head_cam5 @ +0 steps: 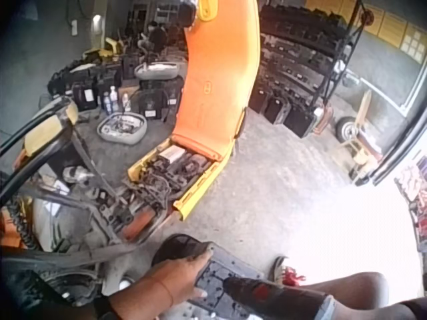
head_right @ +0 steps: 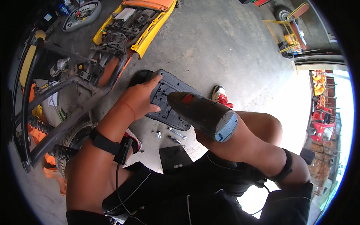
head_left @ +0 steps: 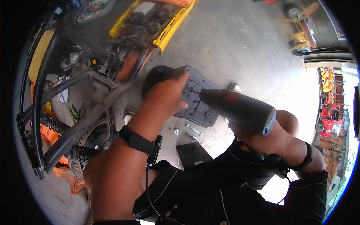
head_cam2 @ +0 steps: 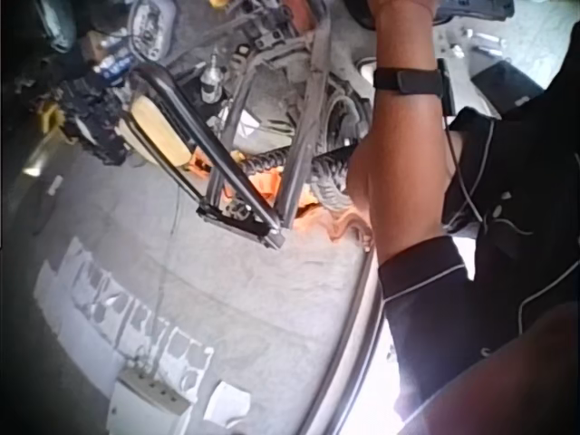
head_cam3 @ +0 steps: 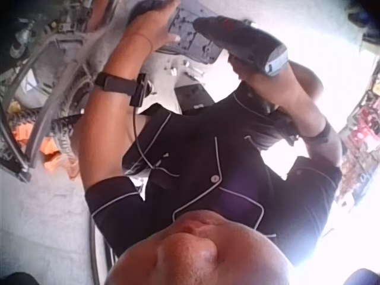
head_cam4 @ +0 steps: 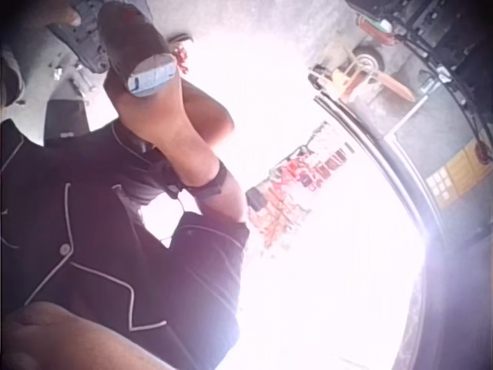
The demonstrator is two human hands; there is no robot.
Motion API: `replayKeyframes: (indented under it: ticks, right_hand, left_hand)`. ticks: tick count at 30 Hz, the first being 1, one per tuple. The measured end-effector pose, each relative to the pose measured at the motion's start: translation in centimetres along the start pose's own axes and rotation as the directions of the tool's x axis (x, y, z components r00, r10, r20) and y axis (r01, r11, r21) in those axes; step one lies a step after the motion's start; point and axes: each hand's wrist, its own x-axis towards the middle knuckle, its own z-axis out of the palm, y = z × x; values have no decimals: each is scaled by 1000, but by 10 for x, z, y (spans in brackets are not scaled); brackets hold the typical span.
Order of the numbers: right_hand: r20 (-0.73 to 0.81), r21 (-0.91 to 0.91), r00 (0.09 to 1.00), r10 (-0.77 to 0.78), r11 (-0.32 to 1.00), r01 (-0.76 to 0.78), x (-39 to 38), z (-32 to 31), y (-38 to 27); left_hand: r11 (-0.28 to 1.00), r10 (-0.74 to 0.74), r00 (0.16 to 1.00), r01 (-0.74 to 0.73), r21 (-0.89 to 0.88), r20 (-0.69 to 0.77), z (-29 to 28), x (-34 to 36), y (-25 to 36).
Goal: Using a drill to modify or repair a plastic storage compartment from a motorcycle.
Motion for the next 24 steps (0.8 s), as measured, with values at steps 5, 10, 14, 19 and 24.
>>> replayKeyframes:
  ticks: [5, 10, 14, 19, 24]
  right_hand:
    - [135, -35, 936, 324, 946, -322, 12, -9, -22]
    - [58, -90, 998, -2, 996, 8, 15, -1, 9]
    - [53, -22, 998, 40, 999, -39, 17, -1, 1]
    - [21, 2, 999, -27, 1000, 27, 18, 2, 8]
    - [154, -135, 983, 104, 987, -83, 17, -3, -8]
  left_hand:
    - [1000, -17, 1000, 17, 21, 3, 2, 2, -2]
    - [1000, -12, 1000, 12, 4, 6, 2, 3, -2]
    - [1000, -12, 1000, 12, -5, -6, 6, 2, -7]
    - [1000, -5, 1000, 5, -8, -5, 5, 3, -6]
    - [1000, -8, 1000, 8, 7, -1, 4, 6, -2]
